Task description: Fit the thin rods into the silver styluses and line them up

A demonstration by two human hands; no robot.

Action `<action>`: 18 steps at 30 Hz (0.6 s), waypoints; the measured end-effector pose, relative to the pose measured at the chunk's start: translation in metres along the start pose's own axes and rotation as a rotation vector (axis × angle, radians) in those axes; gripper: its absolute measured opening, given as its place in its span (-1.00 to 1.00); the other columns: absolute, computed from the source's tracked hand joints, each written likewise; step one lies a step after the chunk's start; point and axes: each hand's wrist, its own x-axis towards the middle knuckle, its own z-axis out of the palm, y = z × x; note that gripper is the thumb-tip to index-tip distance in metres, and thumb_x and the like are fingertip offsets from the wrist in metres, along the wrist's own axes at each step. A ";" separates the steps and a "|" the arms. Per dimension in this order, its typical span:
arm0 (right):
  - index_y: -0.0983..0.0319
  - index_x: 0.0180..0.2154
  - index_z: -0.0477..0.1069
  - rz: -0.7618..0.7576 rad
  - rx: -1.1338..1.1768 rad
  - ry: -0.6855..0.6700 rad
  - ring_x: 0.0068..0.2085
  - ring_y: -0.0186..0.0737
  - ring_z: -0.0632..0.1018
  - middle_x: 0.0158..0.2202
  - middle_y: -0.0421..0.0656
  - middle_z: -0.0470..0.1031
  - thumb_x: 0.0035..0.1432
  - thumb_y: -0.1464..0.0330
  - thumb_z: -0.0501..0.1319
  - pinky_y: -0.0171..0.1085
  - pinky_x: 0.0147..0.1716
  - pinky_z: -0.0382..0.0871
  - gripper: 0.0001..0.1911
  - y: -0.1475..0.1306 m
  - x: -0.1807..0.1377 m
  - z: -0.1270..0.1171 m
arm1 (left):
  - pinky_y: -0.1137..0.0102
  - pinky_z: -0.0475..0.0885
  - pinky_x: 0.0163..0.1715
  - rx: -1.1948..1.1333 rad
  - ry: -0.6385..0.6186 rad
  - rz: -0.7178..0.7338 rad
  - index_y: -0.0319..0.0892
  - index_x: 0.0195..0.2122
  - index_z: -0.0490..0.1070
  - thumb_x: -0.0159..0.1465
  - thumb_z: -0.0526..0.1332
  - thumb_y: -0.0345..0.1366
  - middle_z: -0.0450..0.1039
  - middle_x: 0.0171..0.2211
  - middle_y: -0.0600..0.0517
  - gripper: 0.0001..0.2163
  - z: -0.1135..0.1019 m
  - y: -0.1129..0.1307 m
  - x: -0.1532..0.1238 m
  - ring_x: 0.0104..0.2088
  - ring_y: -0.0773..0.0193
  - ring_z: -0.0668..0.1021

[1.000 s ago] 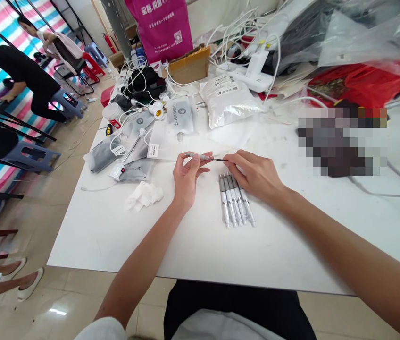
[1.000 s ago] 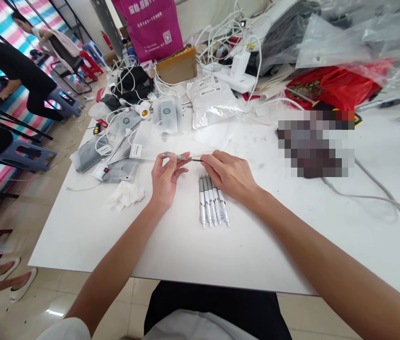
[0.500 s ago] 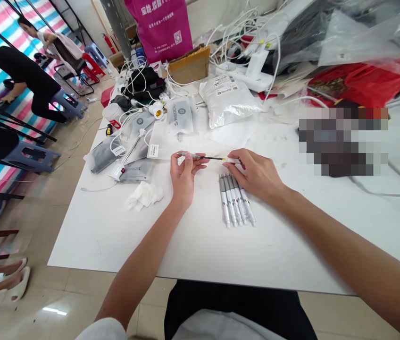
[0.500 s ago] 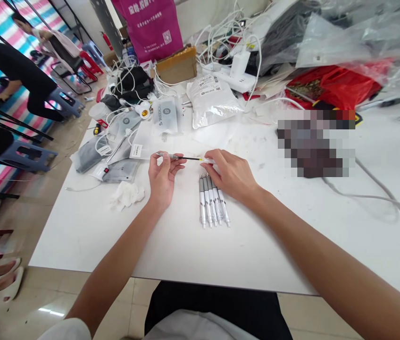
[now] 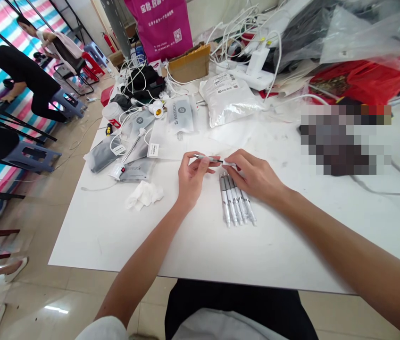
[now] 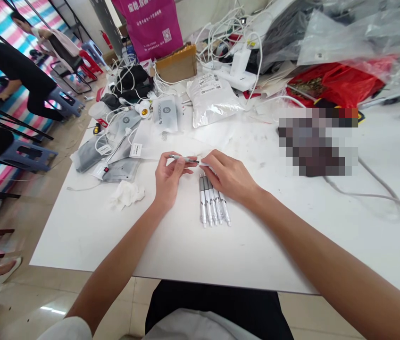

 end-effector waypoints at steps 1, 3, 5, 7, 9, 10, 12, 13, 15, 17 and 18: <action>0.15 0.02 0.43 -0.025 -0.012 0.001 -0.28 -0.19 0.57 -0.14 -0.07 0.59 0.51 0.30 0.07 -0.24 -0.34 0.35 -0.80 -0.001 0.000 -0.001 | 0.29 0.55 -0.15 0.021 -0.020 0.006 -0.07 -0.14 0.34 0.31 0.40 0.03 0.69 -0.10 -0.07 -0.64 0.001 0.000 -0.001 -0.10 0.13 0.73; 0.15 0.05 0.45 -0.041 -0.042 0.003 -0.27 -0.19 0.58 -0.15 -0.07 0.60 0.53 0.30 0.04 -0.24 -0.34 0.35 -0.75 -0.002 0.001 -0.002 | 0.29 0.56 -0.15 0.039 -0.035 0.022 -0.08 -0.15 0.39 0.29 0.43 0.00 0.69 -0.09 -0.08 -0.66 0.002 0.000 -0.002 -0.10 0.13 0.72; 0.17 0.07 0.44 -0.027 -0.045 0.001 -0.28 -0.19 0.58 -0.14 -0.06 0.59 0.54 0.28 0.02 -0.25 -0.36 0.34 -0.73 -0.003 0.002 -0.002 | 0.30 0.56 -0.17 0.044 -0.014 0.031 -0.10 -0.15 0.46 0.26 0.47 -0.03 0.68 -0.10 -0.07 -0.67 0.001 -0.001 -0.001 -0.12 0.15 0.70; 0.20 0.07 0.41 -0.003 -0.018 0.007 -0.30 -0.20 0.57 -0.15 -0.06 0.59 0.53 0.25 0.06 -0.26 -0.39 0.33 -0.75 -0.002 0.001 -0.002 | 0.31 0.56 -0.19 0.057 0.006 0.033 -0.12 -0.16 0.53 0.23 0.49 -0.06 0.66 -0.13 -0.06 -0.69 -0.001 -0.003 0.000 -0.14 0.18 0.67; 0.21 0.03 0.38 0.016 -0.002 0.015 -0.37 -0.23 0.54 -0.22 -0.10 0.58 0.51 0.23 0.11 -0.27 -0.44 0.30 -0.78 -0.001 0.000 -0.001 | 0.33 0.56 -0.20 0.077 0.007 0.032 -0.13 -0.17 0.57 0.20 0.52 -0.08 0.65 -0.17 -0.03 -0.69 -0.002 -0.004 0.001 -0.21 0.24 0.64; 0.20 -0.01 0.38 0.014 -0.005 0.018 -0.40 -0.24 0.52 -0.25 -0.12 0.57 0.51 0.23 0.12 -0.27 -0.46 0.27 -0.80 0.000 0.000 0.000 | 0.34 0.55 -0.20 0.087 0.001 0.033 -0.13 -0.17 0.59 0.19 0.53 -0.09 0.64 -0.18 -0.02 -0.70 -0.003 -0.005 0.001 -0.25 0.27 0.63; 0.19 -0.06 0.38 -0.020 -0.031 0.018 -0.41 -0.24 0.50 -0.26 -0.12 0.57 0.52 0.26 0.09 -0.27 -0.47 0.25 -0.83 0.001 -0.001 0.001 | 0.37 0.54 -0.20 0.102 -0.019 0.039 -0.14 -0.19 0.61 0.17 0.54 -0.11 0.64 -0.18 0.00 -0.71 -0.003 -0.007 0.001 -0.28 0.32 0.62; 0.19 -0.06 0.39 -0.045 -0.048 0.017 -0.39 -0.24 0.51 -0.25 -0.12 0.57 0.53 0.27 0.07 -0.26 -0.46 0.25 -0.83 0.002 -0.001 0.001 | 0.38 0.53 -0.20 0.106 -0.029 0.043 -0.14 -0.20 0.61 0.17 0.54 -0.12 0.64 -0.17 0.00 -0.72 -0.003 -0.008 0.000 -0.29 0.33 0.61; 0.18 -0.05 0.41 -0.091 -0.072 0.020 -0.33 -0.21 0.54 -0.23 -0.10 0.57 0.54 0.28 0.04 -0.25 -0.42 0.28 -0.80 0.002 0.000 0.001 | 0.39 0.52 -0.22 0.112 -0.041 0.046 -0.14 -0.20 0.63 0.18 0.54 -0.13 0.64 -0.18 0.00 -0.74 -0.003 -0.009 0.000 -0.29 0.34 0.62; 0.17 -0.01 0.41 -0.105 -0.061 0.018 -0.27 -0.18 0.57 -0.20 -0.08 0.58 0.55 0.28 0.03 -0.25 -0.39 0.31 -0.79 0.002 0.001 0.001 | 0.40 0.52 -0.25 0.120 -0.037 0.041 -0.14 -0.21 0.63 0.18 0.53 -0.12 0.64 -0.20 0.00 -0.74 -0.003 -0.009 -0.001 -0.29 0.33 0.62; 0.18 0.01 0.40 -0.096 -0.042 0.016 -0.27 -0.17 0.57 -0.19 -0.07 0.58 0.54 0.26 0.04 -0.25 -0.39 0.32 -0.79 0.002 0.001 0.001 | 0.40 0.52 -0.25 0.124 -0.034 0.038 -0.14 -0.21 0.64 0.18 0.53 -0.11 0.64 -0.20 -0.01 -0.73 -0.003 -0.009 -0.001 -0.28 0.32 0.62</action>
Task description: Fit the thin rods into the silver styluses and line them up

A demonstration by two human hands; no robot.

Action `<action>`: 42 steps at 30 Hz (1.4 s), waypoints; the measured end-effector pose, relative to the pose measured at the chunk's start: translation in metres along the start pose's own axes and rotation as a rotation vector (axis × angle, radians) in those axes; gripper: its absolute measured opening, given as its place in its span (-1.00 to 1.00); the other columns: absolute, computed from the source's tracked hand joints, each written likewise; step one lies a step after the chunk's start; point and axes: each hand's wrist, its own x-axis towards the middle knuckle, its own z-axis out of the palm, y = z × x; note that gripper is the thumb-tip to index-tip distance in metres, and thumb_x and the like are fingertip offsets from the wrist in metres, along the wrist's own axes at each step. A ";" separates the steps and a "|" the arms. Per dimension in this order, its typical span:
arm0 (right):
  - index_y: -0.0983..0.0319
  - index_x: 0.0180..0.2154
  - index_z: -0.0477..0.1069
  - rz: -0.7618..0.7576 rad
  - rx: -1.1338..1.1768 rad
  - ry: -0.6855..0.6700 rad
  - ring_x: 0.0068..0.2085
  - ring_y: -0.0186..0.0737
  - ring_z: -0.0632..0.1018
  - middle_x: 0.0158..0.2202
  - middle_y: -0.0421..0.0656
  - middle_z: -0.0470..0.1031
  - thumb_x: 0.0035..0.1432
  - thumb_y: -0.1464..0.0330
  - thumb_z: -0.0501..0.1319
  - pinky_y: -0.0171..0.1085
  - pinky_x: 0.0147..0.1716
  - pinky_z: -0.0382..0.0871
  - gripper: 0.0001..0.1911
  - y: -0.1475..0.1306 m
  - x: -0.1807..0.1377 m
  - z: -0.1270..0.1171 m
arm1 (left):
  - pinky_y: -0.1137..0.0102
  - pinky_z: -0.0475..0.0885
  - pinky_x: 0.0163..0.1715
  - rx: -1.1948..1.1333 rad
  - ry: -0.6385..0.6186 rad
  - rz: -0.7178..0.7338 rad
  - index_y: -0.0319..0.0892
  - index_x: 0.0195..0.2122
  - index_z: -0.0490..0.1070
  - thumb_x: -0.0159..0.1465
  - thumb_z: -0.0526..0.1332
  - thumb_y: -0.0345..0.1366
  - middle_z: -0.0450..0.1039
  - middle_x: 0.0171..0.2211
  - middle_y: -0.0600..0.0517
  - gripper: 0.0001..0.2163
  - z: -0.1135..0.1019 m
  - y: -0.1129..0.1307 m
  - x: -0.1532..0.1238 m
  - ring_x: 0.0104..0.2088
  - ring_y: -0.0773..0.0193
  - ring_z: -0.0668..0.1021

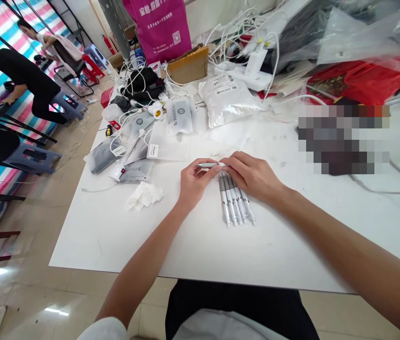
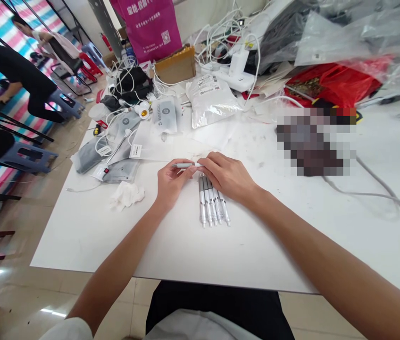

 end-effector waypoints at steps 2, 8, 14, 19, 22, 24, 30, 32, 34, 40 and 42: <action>0.18 0.02 0.37 0.033 0.044 -0.013 -0.30 -0.19 0.56 -0.19 -0.07 0.57 0.54 0.23 0.06 -0.26 -0.42 0.31 -0.79 0.000 0.000 0.000 | 0.40 0.52 -0.24 0.005 0.001 0.002 -0.15 -0.21 0.64 0.19 0.53 -0.11 0.64 -0.19 -0.02 -0.73 0.000 0.000 0.000 -0.25 0.30 0.63; 0.18 -0.02 0.39 0.017 0.040 -0.053 -0.29 -0.18 0.56 -0.21 -0.08 0.57 0.56 0.29 0.00 -0.24 -0.41 0.29 -0.78 -0.001 -0.001 -0.001 | 0.42 0.50 -0.27 0.002 -0.006 0.009 -0.15 -0.21 0.64 0.21 0.51 -0.11 0.63 -0.18 -0.02 -0.75 0.000 -0.002 0.000 -0.26 0.32 0.60; 0.19 -0.02 0.38 0.042 0.057 -0.078 -0.35 -0.20 0.54 -0.24 -0.10 0.57 0.56 0.27 -0.01 -0.25 -0.44 0.27 -0.77 -0.002 -0.001 -0.001 | 0.41 0.49 -0.26 -0.001 -0.013 0.013 -0.15 -0.20 0.63 0.21 0.51 -0.09 0.62 -0.17 -0.04 -0.73 0.000 -0.001 0.000 -0.25 0.30 0.59; 0.20 0.04 0.37 0.070 0.034 -0.062 -0.35 -0.19 0.55 -0.19 -0.08 0.60 0.54 0.23 0.04 -0.25 -0.45 0.26 -0.76 -0.002 -0.001 -0.001 | 0.41 0.48 -0.26 0.003 0.000 0.012 -0.15 -0.20 0.64 0.23 0.50 -0.12 0.61 -0.15 -0.04 -0.76 0.000 0.000 -0.001 -0.24 0.31 0.58; 0.19 0.00 0.38 0.043 0.021 -0.086 -0.32 -0.18 0.57 -0.20 -0.08 0.60 0.56 0.28 -0.03 -0.24 -0.43 0.25 -0.74 -0.003 -0.001 0.000 | 0.41 0.47 -0.28 -0.007 0.012 0.013 -0.14 -0.21 0.63 0.23 0.49 -0.12 0.60 -0.14 -0.03 -0.77 -0.001 -0.001 -0.001 -0.26 0.32 0.56; 0.20 0.03 0.37 0.062 0.015 -0.079 -0.31 -0.17 0.58 -0.22 -0.08 0.61 0.55 0.23 0.00 -0.24 -0.43 0.24 -0.74 -0.003 -0.001 0.000 | 0.41 0.47 -0.28 -0.015 0.013 0.013 -0.14 -0.21 0.63 0.23 0.49 -0.12 0.60 -0.13 -0.03 -0.77 -0.001 -0.001 -0.001 -0.27 0.32 0.56; 0.20 -0.04 0.38 0.074 -0.004 -0.099 -0.36 -0.20 0.55 -0.25 -0.10 0.61 0.56 0.24 -0.04 -0.24 -0.44 0.21 -0.73 -0.003 -0.001 0.000 | 0.41 0.45 -0.28 -0.017 0.017 0.021 -0.13 -0.23 0.63 0.22 0.50 -0.13 0.60 -0.14 -0.04 -0.78 0.000 0.000 -0.001 -0.21 0.29 0.56; 0.20 0.00 0.37 0.090 0.000 -0.077 -0.36 -0.18 0.55 -0.24 -0.10 0.62 0.54 0.19 0.02 -0.24 -0.44 0.22 -0.74 -0.003 -0.001 -0.001 | 0.41 0.45 -0.29 -0.018 0.028 0.014 -0.14 -0.24 0.63 0.21 0.51 -0.12 0.61 -0.14 -0.04 -0.77 0.000 0.000 -0.001 -0.21 0.28 0.57; 0.20 -0.02 0.37 0.101 0.004 -0.065 -0.40 -0.20 0.53 -0.28 -0.12 0.61 0.53 0.18 0.04 -0.24 -0.46 0.20 -0.75 -0.003 -0.001 -0.001 | 0.41 0.44 -0.29 -0.020 0.035 0.014 -0.14 -0.24 0.63 0.20 0.51 -0.11 0.61 -0.14 -0.05 -0.77 0.000 0.001 -0.001 -0.21 0.28 0.57; 0.19 -0.02 0.39 0.068 0.016 -0.061 -0.40 -0.20 0.53 -0.30 -0.13 0.60 0.55 0.21 0.01 -0.24 -0.44 0.20 -0.73 -0.004 -0.001 0.000 | 0.41 0.44 -0.29 -0.024 0.039 0.020 -0.13 -0.23 0.65 0.22 0.50 -0.13 0.62 -0.15 -0.04 -0.78 0.000 0.001 -0.001 -0.19 0.28 0.57; 0.19 -0.03 0.39 0.090 0.014 -0.037 -0.45 -0.21 0.50 -0.36 -0.16 0.59 0.52 0.16 0.06 -0.25 -0.47 0.17 -0.73 -0.003 -0.001 0.000 | 0.40 0.44 -0.29 -0.025 0.039 0.020 -0.13 -0.22 0.65 0.22 0.50 -0.13 0.62 -0.16 -0.04 -0.79 0.000 0.002 -0.002 -0.20 0.27 0.57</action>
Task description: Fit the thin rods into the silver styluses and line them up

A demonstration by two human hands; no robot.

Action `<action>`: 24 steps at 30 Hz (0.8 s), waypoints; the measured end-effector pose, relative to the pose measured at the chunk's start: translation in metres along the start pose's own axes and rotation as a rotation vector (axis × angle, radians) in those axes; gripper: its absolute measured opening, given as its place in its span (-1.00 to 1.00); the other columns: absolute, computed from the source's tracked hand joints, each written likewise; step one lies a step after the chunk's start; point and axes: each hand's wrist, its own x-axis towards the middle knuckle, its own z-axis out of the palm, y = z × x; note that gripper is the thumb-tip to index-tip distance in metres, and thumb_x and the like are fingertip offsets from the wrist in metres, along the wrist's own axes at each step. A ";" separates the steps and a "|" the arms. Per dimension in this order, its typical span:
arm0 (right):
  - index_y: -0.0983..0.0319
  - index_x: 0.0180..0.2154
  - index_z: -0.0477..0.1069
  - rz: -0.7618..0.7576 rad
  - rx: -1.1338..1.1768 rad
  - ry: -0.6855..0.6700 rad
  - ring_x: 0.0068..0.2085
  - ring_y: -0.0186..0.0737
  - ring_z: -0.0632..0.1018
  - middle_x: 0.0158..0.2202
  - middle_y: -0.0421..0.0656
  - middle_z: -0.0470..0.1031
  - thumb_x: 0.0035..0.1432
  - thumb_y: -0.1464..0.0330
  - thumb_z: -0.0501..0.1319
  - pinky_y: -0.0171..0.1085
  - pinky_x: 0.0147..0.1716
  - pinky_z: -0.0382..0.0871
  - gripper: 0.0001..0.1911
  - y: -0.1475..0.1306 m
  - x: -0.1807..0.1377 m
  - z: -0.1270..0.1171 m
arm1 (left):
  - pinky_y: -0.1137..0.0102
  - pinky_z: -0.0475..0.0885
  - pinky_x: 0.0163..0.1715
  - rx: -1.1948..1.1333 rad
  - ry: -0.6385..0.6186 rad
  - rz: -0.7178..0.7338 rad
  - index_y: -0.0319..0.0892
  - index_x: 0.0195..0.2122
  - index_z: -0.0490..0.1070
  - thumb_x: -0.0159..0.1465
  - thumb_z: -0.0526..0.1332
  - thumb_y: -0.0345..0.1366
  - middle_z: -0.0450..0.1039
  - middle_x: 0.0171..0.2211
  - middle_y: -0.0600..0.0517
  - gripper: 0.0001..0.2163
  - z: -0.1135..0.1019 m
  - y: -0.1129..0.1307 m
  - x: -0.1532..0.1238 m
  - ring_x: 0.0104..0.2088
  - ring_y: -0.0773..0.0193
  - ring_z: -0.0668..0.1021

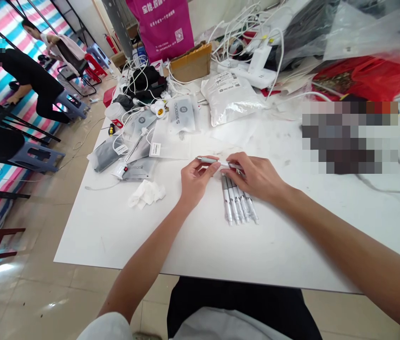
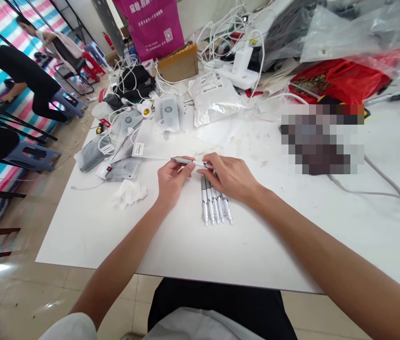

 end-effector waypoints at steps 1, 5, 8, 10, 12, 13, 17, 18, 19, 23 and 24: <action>0.19 -0.06 0.39 0.004 0.002 0.005 -0.48 -0.21 0.47 -0.39 -0.17 0.57 0.52 0.15 0.07 -0.25 -0.48 0.16 -0.73 0.000 0.000 0.000 | 0.40 0.44 -0.28 0.001 0.000 -0.001 -0.13 -0.23 0.66 0.22 0.50 -0.13 0.62 -0.16 -0.04 -0.79 0.000 0.001 0.000 -0.20 0.27 0.57; 0.17 -0.22 0.38 -0.031 0.029 -0.029 -0.49 -0.24 0.43 -0.43 -0.16 0.52 0.56 0.24 -0.06 -0.24 -0.48 0.17 -0.67 0.000 0.002 -0.004 | 0.38 0.44 -0.27 0.005 -0.014 -0.010 -0.13 -0.25 0.66 0.21 0.51 -0.12 0.63 -0.15 -0.05 -0.78 0.000 0.003 0.000 -0.17 0.24 0.58; 0.17 -0.16 0.41 -0.025 0.053 -0.044 -0.49 -0.24 0.44 -0.44 -0.17 0.53 0.56 0.24 -0.07 -0.25 -0.48 0.18 -0.67 -0.001 0.002 -0.006 | 0.38 0.44 -0.27 -0.021 -0.037 -0.023 -0.13 -0.26 0.67 0.20 0.51 -0.11 0.64 -0.13 -0.04 -0.79 -0.001 0.004 0.000 -0.21 0.27 0.56; 0.19 -0.05 0.41 0.000 0.063 -0.030 -0.49 -0.23 0.46 -0.42 -0.18 0.55 0.54 0.18 0.01 -0.26 -0.49 0.19 -0.71 -0.002 0.001 -0.006 | 0.37 0.44 -0.27 -0.050 -0.039 -0.036 -0.12 -0.25 0.67 0.20 0.51 -0.11 0.64 -0.11 -0.04 -0.78 -0.001 0.005 0.001 -0.25 0.30 0.55; 0.19 -0.04 0.41 0.013 0.075 -0.007 -0.50 -0.24 0.44 -0.44 -0.20 0.54 0.51 0.13 0.08 -0.27 -0.50 0.18 -0.71 -0.002 0.000 -0.006 | 0.37 0.44 -0.27 -0.079 -0.040 -0.054 -0.11 -0.23 0.68 0.21 0.51 -0.11 0.64 -0.10 -0.03 -0.79 -0.002 0.005 0.002 -0.28 0.32 0.54; 0.19 -0.08 0.41 0.014 0.086 0.003 -0.52 -0.26 0.41 -0.45 -0.21 0.52 0.51 0.13 0.09 -0.28 -0.50 0.18 -0.72 -0.002 0.000 -0.006 | 0.37 0.44 -0.27 -0.094 -0.044 -0.063 -0.10 -0.23 0.68 0.21 0.51 -0.11 0.64 -0.10 -0.03 -0.79 -0.003 0.005 0.003 -0.28 0.33 0.53; 0.18 -0.25 0.40 0.019 0.158 -0.006 -0.57 -0.31 0.29 -0.55 -0.26 0.36 0.56 0.19 -0.02 -0.28 -0.51 0.14 -0.64 -0.003 0.001 -0.009 | 0.38 0.45 -0.24 -0.128 -0.113 -0.100 -0.09 -0.24 0.69 0.22 0.50 -0.13 0.63 -0.08 -0.02 -0.82 -0.004 0.006 0.003 -0.28 0.34 0.51; 0.18 -0.26 0.39 0.022 0.170 -0.018 -0.58 -0.31 0.27 -0.57 -0.27 0.33 0.57 0.19 -0.04 -0.27 -0.52 0.13 -0.62 -0.003 0.001 -0.009 | 0.39 0.45 -0.23 -0.131 -0.128 -0.107 -0.09 -0.24 0.69 0.22 0.50 -0.12 0.63 -0.07 -0.02 -0.82 -0.004 0.007 0.003 -0.27 0.34 0.52; 0.18 -0.27 0.39 0.021 0.179 -0.036 -0.59 -0.31 0.26 -0.58 -0.27 0.32 0.57 0.19 -0.06 -0.27 -0.52 0.13 -0.61 -0.004 0.001 -0.009 | 0.38 0.46 -0.22 -0.132 -0.137 -0.114 -0.09 -0.24 0.69 0.22 0.50 -0.11 0.63 -0.06 -0.02 -0.81 -0.005 0.007 0.004 -0.26 0.33 0.52; 0.19 -0.12 0.41 -0.027 0.168 -0.070 -0.58 -0.29 0.35 -0.54 -0.27 0.39 0.55 0.11 -0.02 -0.28 -0.51 0.17 -0.64 -0.006 -0.001 -0.006 | 0.37 0.48 -0.16 -0.161 -0.156 -0.155 -0.06 -0.19 0.70 0.21 0.50 -0.05 0.62 -0.08 0.00 -0.76 -0.006 0.007 0.005 -0.28 0.34 0.51; 0.20 -0.06 0.40 -0.041 0.156 -0.051 -0.56 -0.28 0.38 -0.52 -0.26 0.43 0.53 0.07 0.03 -0.28 -0.51 0.19 -0.64 -0.006 -0.002 -0.004 | 0.37 0.48 -0.16 -0.178 -0.161 -0.164 -0.05 -0.18 0.70 0.21 0.50 -0.05 0.61 -0.09 0.01 -0.75 -0.006 0.006 0.005 -0.29 0.36 0.50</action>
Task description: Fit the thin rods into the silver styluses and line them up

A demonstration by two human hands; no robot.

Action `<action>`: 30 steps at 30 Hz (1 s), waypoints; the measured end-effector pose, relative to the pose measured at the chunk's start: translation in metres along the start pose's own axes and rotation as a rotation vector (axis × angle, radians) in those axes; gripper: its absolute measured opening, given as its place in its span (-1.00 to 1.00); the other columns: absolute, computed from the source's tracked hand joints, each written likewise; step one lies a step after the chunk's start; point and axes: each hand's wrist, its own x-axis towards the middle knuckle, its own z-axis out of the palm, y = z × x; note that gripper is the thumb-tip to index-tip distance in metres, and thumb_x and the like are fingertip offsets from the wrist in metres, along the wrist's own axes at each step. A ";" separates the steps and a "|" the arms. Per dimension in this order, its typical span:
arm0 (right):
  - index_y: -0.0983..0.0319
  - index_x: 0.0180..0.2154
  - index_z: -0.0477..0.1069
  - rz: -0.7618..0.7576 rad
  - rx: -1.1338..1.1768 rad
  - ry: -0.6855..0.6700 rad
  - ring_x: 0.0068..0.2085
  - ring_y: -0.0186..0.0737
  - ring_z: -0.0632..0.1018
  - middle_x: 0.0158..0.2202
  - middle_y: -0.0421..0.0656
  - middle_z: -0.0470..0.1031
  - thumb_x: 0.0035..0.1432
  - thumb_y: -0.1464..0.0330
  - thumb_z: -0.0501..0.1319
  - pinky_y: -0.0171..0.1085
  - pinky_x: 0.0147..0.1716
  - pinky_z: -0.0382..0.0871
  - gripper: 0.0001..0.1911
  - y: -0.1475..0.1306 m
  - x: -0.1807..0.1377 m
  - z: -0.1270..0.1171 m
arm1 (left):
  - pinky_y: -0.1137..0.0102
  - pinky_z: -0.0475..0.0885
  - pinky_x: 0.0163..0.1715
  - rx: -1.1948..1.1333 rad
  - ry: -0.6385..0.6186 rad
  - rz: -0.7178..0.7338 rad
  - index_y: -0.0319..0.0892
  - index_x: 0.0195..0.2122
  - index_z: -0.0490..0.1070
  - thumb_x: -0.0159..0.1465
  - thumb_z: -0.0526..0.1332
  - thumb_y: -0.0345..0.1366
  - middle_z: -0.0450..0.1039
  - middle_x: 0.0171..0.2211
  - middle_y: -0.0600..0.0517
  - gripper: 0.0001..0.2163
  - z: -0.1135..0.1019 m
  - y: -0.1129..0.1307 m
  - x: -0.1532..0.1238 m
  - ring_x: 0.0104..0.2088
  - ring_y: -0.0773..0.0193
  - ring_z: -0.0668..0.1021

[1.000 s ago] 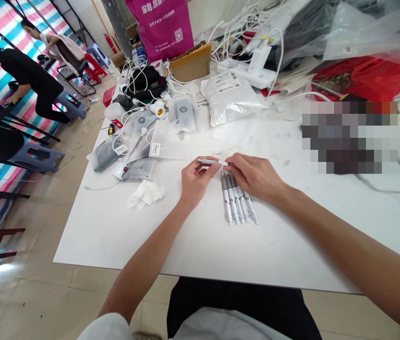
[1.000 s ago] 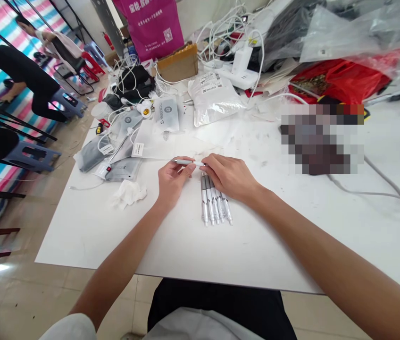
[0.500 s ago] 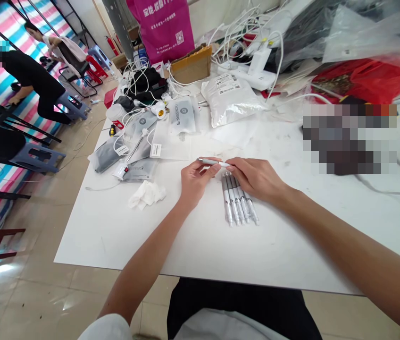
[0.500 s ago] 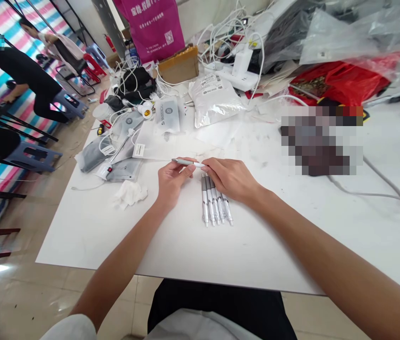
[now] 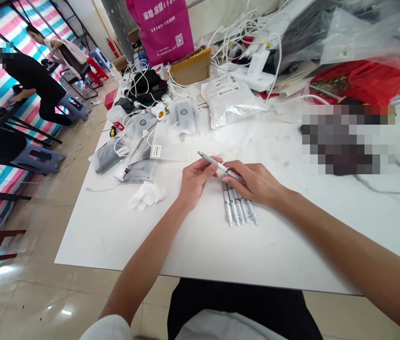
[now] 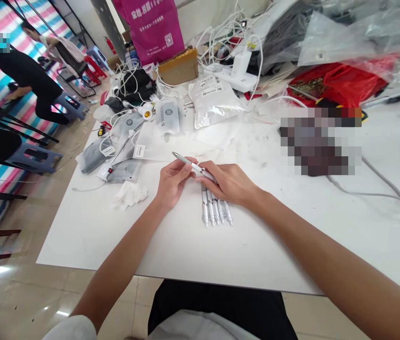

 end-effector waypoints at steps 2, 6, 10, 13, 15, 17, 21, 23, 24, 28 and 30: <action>0.20 0.01 0.38 -0.011 -0.026 0.042 -0.55 -0.26 0.42 -0.47 -0.24 0.50 0.50 0.07 0.09 -0.29 -0.50 0.22 -0.65 0.000 -0.001 0.002 | 0.39 0.47 -0.16 -0.032 -0.002 -0.005 -0.04 -0.17 0.70 0.22 0.50 -0.06 0.59 -0.10 0.02 -0.76 -0.001 -0.001 0.001 -0.29 0.37 0.50; 0.18 -0.08 0.41 -0.011 -0.046 0.030 -0.57 -0.29 0.38 -0.50 -0.25 0.47 0.54 0.20 0.02 -0.28 -0.51 0.21 -0.73 0.000 0.000 0.000 | 0.39 0.47 -0.16 -0.039 0.005 -0.008 -0.05 -0.21 0.69 0.21 0.50 -0.03 0.57 -0.06 0.02 -0.75 -0.001 -0.002 0.001 -0.23 0.34 0.51; 0.20 0.06 0.40 -0.070 -0.071 0.047 -0.51 -0.27 0.47 -0.43 -0.21 0.53 0.51 0.14 0.09 -0.27 -0.48 0.27 -0.69 -0.002 0.001 -0.003 | 0.39 0.47 -0.16 -0.044 0.010 -0.024 -0.05 -0.17 0.68 0.23 0.48 0.01 0.58 -0.12 0.00 -0.72 0.000 0.001 0.001 -0.17 0.28 0.53; 0.21 0.20 0.35 -0.181 -0.065 0.029 -0.41 -0.23 0.55 -0.28 -0.15 0.61 0.45 0.12 0.19 -0.26 -0.41 0.38 -0.57 -0.006 0.001 -0.005 | 0.38 0.47 -0.17 -0.082 0.030 -0.007 -0.05 -0.12 0.68 0.29 0.43 0.02 0.55 -0.17 -0.01 -0.71 -0.002 0.005 0.002 -0.21 0.29 0.52; 0.18 0.23 0.37 -0.275 -0.053 -0.010 -0.32 -0.21 0.61 -0.14 -0.08 0.64 0.45 0.18 0.19 -0.24 -0.36 0.43 -0.59 -0.008 0.002 -0.005 | 0.38 0.46 -0.20 -0.092 0.032 -0.008 -0.05 -0.08 0.68 0.33 0.38 0.02 0.52 -0.20 -0.01 -0.70 -0.003 0.008 0.002 -0.26 0.31 0.49; 0.15 0.24 0.40 -0.336 -0.034 -0.045 -0.21 -0.17 0.64 -0.03 -0.04 0.64 0.44 0.21 0.19 -0.22 -0.29 0.48 -0.59 -0.010 0.002 -0.003 | 0.36 0.45 -0.23 -0.091 0.026 -0.031 -0.05 -0.04 0.67 0.35 0.36 0.03 0.49 -0.22 -0.02 -0.68 -0.004 0.009 0.002 -0.31 0.32 0.47; 0.15 0.19 0.44 -0.383 -0.030 -0.069 -0.15 -0.13 0.64 -0.03 -0.04 0.64 0.45 0.29 0.18 -0.15 -0.15 0.52 -0.66 -0.010 0.002 0.001 | 0.34 0.43 -0.26 -0.092 0.003 -0.067 -0.07 -0.03 0.66 0.34 0.36 0.04 0.47 -0.24 -0.01 -0.66 -0.002 0.009 -0.001 -0.35 0.32 0.45; 0.15 0.13 0.46 -0.398 -0.060 -0.057 -0.18 -0.15 0.62 -0.08 -0.06 0.64 0.46 0.32 0.17 -0.14 -0.15 0.50 -0.73 -0.009 0.003 0.003 | 0.35 0.42 -0.27 -0.083 -0.008 -0.071 -0.07 -0.07 0.66 0.32 0.38 0.04 0.47 -0.27 -0.01 -0.67 -0.001 0.008 -0.002 -0.34 0.32 0.45; 0.15 0.10 0.47 -0.403 -0.078 -0.055 -0.19 -0.15 0.61 -0.11 -0.07 0.64 0.46 0.33 0.17 -0.14 -0.15 0.49 -0.76 -0.009 0.003 0.003 | 0.35 0.42 -0.28 -0.073 -0.011 -0.071 -0.07 -0.08 0.66 0.31 0.39 0.04 0.47 -0.28 0.00 -0.68 0.000 0.007 -0.002 -0.34 0.31 0.46; 0.13 0.00 0.47 -0.413 -0.153 -0.054 -0.17 -0.15 0.59 -0.17 -0.11 0.62 0.46 0.34 0.16 -0.15 -0.17 0.44 -0.84 -0.010 0.004 0.003 | 0.36 0.43 -0.27 -0.032 -0.024 -0.065 -0.07 -0.11 0.67 0.31 0.39 0.05 0.48 -0.28 -0.01 -0.68 0.001 0.006 -0.003 -0.33 0.30 0.46; 0.14 -0.03 0.47 -0.436 -0.188 -0.037 -0.20 -0.16 0.56 -0.19 -0.11 0.60 0.46 0.35 0.16 -0.16 -0.20 0.42 -0.86 -0.011 0.004 0.002 | 0.35 0.44 -0.24 -0.043 -0.047 -0.068 -0.07 -0.12 0.67 0.32 0.39 0.04 0.48 -0.27 0.00 -0.69 0.001 0.005 -0.004 -0.33 0.32 0.46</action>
